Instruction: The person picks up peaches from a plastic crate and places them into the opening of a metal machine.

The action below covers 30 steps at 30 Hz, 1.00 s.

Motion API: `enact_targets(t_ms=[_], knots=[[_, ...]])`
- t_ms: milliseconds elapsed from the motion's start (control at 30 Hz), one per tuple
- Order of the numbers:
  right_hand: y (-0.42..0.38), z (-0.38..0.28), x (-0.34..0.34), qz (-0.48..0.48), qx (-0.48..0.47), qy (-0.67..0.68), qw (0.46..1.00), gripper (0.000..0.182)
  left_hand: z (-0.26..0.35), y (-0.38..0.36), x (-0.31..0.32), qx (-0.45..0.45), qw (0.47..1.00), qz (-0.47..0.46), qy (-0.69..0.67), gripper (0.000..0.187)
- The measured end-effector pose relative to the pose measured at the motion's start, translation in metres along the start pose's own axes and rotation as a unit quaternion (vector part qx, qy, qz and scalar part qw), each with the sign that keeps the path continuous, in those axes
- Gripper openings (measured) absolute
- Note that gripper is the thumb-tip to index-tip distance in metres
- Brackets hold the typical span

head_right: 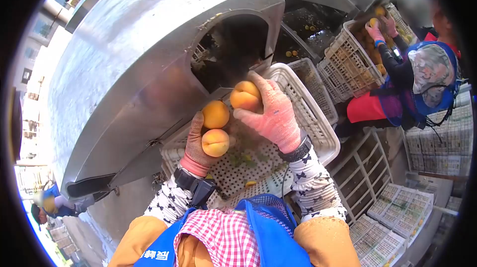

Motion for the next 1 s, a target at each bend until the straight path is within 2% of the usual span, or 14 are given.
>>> enact_targets(t_ms=[133,200,233,300,333,400,433,500,567,700,800,900,967,1000], knots=[[0.022,0.025,0.042,0.082,0.035,0.026,0.996,0.073,0.003,-0.026,-0.021,0.020,0.999,0.027,0.043,0.064],[0.026,0.030,0.058,0.092,0.037,-0.093,0.991,0.072,0.001,-0.041,-0.024,0.017,0.998,0.052,0.032,0.065],[0.037,0.026,0.064,0.090,0.037,-0.090,0.991,0.072,0.003,-0.043,-0.026,0.019,0.998,0.054,0.031,0.065],[0.055,0.045,0.081,0.005,0.179,-0.141,0.974,0.071,0.001,-0.045,-0.029,0.023,0.998,0.044,0.027,0.064],[0.059,0.059,0.083,-0.005,0.183,-0.134,0.974,0.071,-0.001,-0.044,-0.036,0.018,0.999,0.042,0.003,0.060],[0.086,0.065,0.089,-0.051,-0.031,-0.129,0.990,0.068,0.005,-0.046,-0.024,0.037,0.998,0.055,0.011,0.058],[0.082,0.050,0.081,-0.053,-0.036,-0.123,0.990,0.068,0.008,-0.048,-0.019,0.049,0.997,0.057,0.021,0.057],[0.055,-0.014,0.024,0.101,-0.112,-0.038,0.988,0.063,0.011,-0.044,-0.011,0.047,0.999,0.000,0.013,0.052],[0.017,-0.022,0.032,-0.064,0.016,0.156,0.986,0.064,0.014,-0.043,0.002,0.072,0.992,0.029,0.101,0.053],[-0.009,-0.038,0.027,-0.108,-0.058,0.176,0.977,0.072,0.026,-0.042,0.044,0.122,0.967,0.004,0.223,0.054],[-0.011,-0.036,0.026,-0.171,-0.076,0.197,0.962,0.077,0.014,-0.037,0.062,-0.008,0.959,-0.060,0.276,0.054],[-0.001,-0.026,0.020,-0.117,-0.040,0.124,0.985,0.076,0.009,-0.025,0.047,-0.056,0.982,-0.023,0.178,0.049],[0.018,-0.006,0.017,0.066,-0.034,-0.013,0.997,0.074,0.010,-0.006,0.010,0.006,0.980,0.026,0.199,0.050],[0.029,0.009,0.025,0.086,-0.018,-0.070,0.994,0.076,0.013,0.000,-0.008,0.057,0.970,0.067,0.226,0.047]])
Point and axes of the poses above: each hand's wrist, its own y-axis towards the middle knuckle, its own x-axis out of the palm, z = x × y, the point moved 7 cm from there along y, towards the middle knuckle, and after that the axes turned 13 degrees about -x, right-handed, at the moved point
